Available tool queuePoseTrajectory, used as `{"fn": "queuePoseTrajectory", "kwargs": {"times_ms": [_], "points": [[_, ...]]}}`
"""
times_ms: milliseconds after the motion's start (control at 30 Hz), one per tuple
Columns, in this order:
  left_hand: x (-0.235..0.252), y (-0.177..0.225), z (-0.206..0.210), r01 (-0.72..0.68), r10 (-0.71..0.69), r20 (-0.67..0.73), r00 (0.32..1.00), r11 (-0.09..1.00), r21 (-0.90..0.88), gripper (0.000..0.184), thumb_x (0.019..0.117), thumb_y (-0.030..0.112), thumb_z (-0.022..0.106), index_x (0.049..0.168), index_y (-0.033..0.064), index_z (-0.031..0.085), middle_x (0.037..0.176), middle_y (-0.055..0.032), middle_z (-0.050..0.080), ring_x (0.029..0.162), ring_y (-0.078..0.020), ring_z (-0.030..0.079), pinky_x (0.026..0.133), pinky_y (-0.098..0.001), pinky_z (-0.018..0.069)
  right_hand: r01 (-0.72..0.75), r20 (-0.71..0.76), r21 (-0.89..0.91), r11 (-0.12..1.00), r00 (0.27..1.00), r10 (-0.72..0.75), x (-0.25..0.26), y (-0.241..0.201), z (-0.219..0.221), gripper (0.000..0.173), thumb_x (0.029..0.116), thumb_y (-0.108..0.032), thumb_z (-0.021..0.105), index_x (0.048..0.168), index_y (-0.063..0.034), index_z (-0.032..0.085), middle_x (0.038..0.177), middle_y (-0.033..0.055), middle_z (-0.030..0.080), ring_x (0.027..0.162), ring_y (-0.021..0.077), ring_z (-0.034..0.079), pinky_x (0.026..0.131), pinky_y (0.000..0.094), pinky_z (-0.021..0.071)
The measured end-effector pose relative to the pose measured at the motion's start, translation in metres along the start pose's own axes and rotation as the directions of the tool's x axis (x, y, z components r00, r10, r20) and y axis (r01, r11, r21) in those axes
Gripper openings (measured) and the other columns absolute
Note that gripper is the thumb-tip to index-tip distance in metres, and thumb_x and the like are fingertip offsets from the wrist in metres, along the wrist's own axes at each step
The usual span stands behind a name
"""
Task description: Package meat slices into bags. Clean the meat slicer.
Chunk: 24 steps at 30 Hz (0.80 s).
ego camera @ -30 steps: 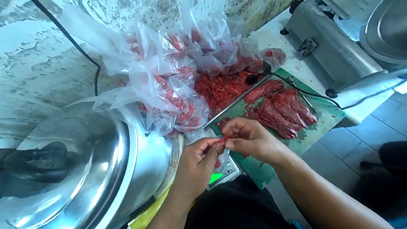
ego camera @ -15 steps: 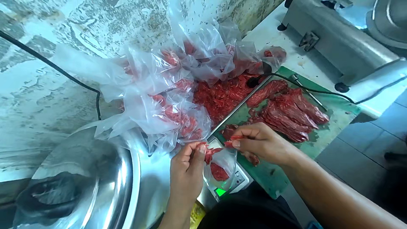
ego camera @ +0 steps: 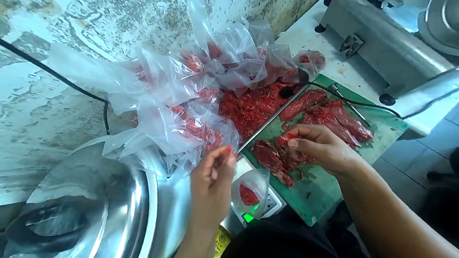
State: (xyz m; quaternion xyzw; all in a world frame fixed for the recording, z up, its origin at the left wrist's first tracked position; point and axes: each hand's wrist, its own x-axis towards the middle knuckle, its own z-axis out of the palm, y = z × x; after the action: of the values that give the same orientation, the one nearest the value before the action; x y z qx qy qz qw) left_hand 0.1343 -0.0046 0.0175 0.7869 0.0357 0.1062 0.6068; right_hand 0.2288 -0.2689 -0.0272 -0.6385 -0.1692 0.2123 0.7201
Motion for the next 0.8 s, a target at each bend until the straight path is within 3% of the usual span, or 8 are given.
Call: {"fn": "queuePoseTrajectory", "kwargs": {"times_ms": [133,200,267,400,533,600,667,800], "points": [[0.056,0.01,0.03,0.033,-0.081,0.124,0.989,0.937,0.349,0.034,0.1033,0.03,0.057,0.127,0.0091,0.068,0.112,-0.0039,0.072,0.096,-0.012,0.07,0.083,-0.0339,0.0599,-0.087,-0.136,0.021,0.996,0.987,0.089,0.0,-0.003,0.015,0.037,0.1041,-0.03,0.05,0.08,-0.0108,0.07,0.072,0.0028,0.064,0.061,0.0089,0.06,0.057,0.0231,0.0533],[0.084,0.02,0.042,0.083,-0.222,0.183,0.958,0.822,0.564,0.041,0.1064,0.03,0.052,0.138,0.008,0.064,0.125,-0.0106,0.071,0.113,-0.0213,0.069,0.099,-0.047,0.0543,-0.112,-0.201,-0.02,0.994,0.974,0.106,-0.002,-0.006,0.02,0.035,0.1032,-0.024,0.051,0.076,-0.0101,0.069,0.068,0.003,0.062,0.058,0.0094,0.058,0.055,0.0234,0.0511],[0.101,0.027,0.049,0.083,-0.271,0.167,0.948,0.718,0.691,0.038,0.1072,0.028,0.049,0.135,0.0091,0.067,0.117,-0.0134,0.074,0.108,-0.0284,0.07,0.095,-0.0548,0.0536,-0.11,-0.207,-0.088,0.99,0.974,0.089,-0.008,-0.007,0.019,0.03,0.1005,-0.022,0.057,0.076,-0.0105,0.07,0.066,0.0028,0.062,0.057,0.0101,0.058,0.054,0.0234,0.0503],[0.09,0.034,0.039,0.021,-0.127,0.118,0.985,0.761,0.649,0.033,0.1037,0.024,0.056,0.132,0.0107,0.068,0.124,-0.0079,0.07,0.105,-0.0207,0.07,0.093,-0.0467,0.0562,-0.064,-0.196,-0.194,0.979,0.98,0.025,-0.02,-0.014,0.023,0.019,0.0963,-0.021,0.062,0.083,-0.0115,0.073,0.068,0.0028,0.064,0.056,0.0119,0.06,0.051,0.0261,0.0512],[0.044,0.024,0.021,-0.064,0.018,0.097,0.995,0.868,0.493,0.028,0.1016,0.025,0.062,0.125,0.0131,0.07,0.108,-0.0009,0.072,0.076,-0.0069,0.069,0.066,-0.0275,0.0595,0.017,-0.086,-0.448,0.894,0.994,-0.063,-0.025,-0.017,0.058,0.007,0.0919,-0.014,0.064,0.088,-0.016,0.07,0.076,-0.0042,0.065,0.059,0.0077,0.06,0.05,0.0273,0.0519],[0.019,0.019,0.006,-0.102,0.068,0.092,0.993,0.884,0.455,0.027,0.1015,0.025,0.06,0.124,0.0133,0.071,0.103,0.0018,0.072,0.077,-0.0048,0.068,0.067,-0.0249,0.0592,0.022,0.089,-0.609,0.793,0.995,0.041,-0.025,-0.013,0.082,0.006,0.091,-0.013,0.068,0.095,-0.0141,0.072,0.094,-0.0016,0.068,0.078,0.0098,0.065,0.068,0.0338,0.0599],[-0.007,0.011,-0.012,-0.149,0.131,0.072,0.989,0.881,0.448,0.028,0.1016,0.025,0.058,0.123,0.0126,0.07,0.108,0.0026,0.072,0.085,-0.0046,0.069,0.072,-0.0247,0.0608,0.068,0.23,-0.656,0.752,0.966,0.113,-0.026,-0.013,0.095,0.012,0.0959,-0.015,0.065,0.103,-0.0129,0.075,0.114,-0.0014,0.07,0.101,0.0088,0.067,0.088,0.0343,0.0587],[-0.067,-0.014,-0.048,-0.144,0.155,0.005,0.988,0.899,0.415,0.028,0.1026,0.027,0.057,0.122,0.0124,0.071,0.105,0.0023,0.072,0.081,-0.0071,0.068,0.069,-0.0276,0.0611,0.125,0.061,-0.554,0.823,0.992,-0.11,-0.026,-0.026,0.082,0.017,0.0939,-0.007,0.059,0.101,-0.0127,0.074,0.107,-0.0029,0.072,0.087,0.0067,0.069,0.074,0.0299,0.0618]]}}
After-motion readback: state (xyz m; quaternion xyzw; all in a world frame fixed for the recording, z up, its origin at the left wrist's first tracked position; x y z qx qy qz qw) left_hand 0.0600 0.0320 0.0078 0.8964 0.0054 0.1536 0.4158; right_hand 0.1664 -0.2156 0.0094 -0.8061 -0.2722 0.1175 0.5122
